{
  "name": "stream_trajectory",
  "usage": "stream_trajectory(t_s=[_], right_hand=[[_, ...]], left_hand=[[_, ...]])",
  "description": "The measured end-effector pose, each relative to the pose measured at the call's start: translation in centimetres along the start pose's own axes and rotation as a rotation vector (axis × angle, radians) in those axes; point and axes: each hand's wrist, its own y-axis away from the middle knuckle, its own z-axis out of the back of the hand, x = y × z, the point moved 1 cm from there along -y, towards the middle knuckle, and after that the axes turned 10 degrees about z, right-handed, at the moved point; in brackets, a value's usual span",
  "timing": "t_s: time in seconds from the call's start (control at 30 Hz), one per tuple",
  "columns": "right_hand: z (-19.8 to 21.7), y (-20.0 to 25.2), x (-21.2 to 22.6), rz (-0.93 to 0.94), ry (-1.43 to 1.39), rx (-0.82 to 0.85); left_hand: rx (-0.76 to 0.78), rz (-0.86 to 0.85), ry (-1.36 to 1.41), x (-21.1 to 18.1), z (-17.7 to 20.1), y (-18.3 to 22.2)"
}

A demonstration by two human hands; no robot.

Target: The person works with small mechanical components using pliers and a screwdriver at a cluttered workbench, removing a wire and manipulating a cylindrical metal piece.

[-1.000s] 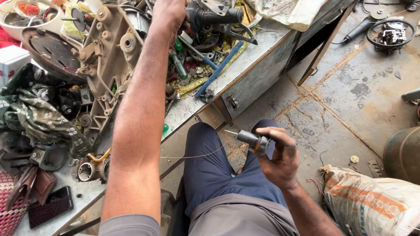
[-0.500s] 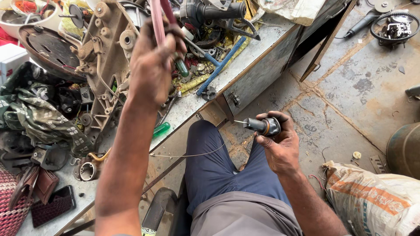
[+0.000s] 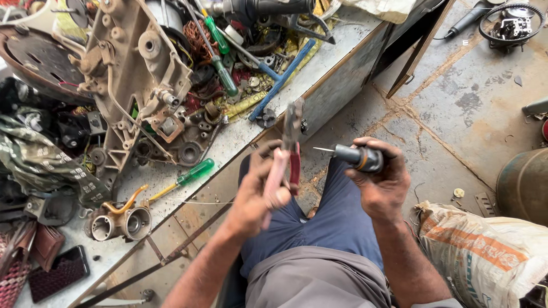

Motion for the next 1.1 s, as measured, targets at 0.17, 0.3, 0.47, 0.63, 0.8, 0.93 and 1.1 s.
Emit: stream_trajectory(t_s=[0.17, 0.3, 0.47, 0.63, 0.8, 0.93, 1.1], right_hand=[[0.1, -0.5, -1.5, -0.241, -0.623, -0.118], [0.0, 0.7, -2.8, -0.397, -0.823, -0.126], [-0.3, 1.3, -2.9, -0.406, -0.871, -0.095], [-0.6, 1.4, -3.0, -0.378, -0.867, -0.073], [-1.2, 1.4, -3.0, -0.274, -0.73, -0.012], [-1.6, 1.4, -2.8, -0.259, -0.665, 0.024], [-2.0, 1.2, -2.3, -0.205, -0.56, 0.064]], left_hand=[[0.093, -0.058, -0.099, 2.7, -1.5, 2.1], [-0.011, -0.127, -0.339, 3.6, -2.2, 2.9], [-0.286, -0.378, -0.938, 2.8, -3.3, 3.6], [-0.328, -0.406, -1.033, 2.7, -3.2, 3.7], [-0.329, -0.414, -1.031, 2.4, -2.4, 4.1], [-0.304, -0.383, -1.013, 2.3, -1.8, 4.1], [-0.294, -0.362, -1.01, 2.1, -1.7, 4.3]])
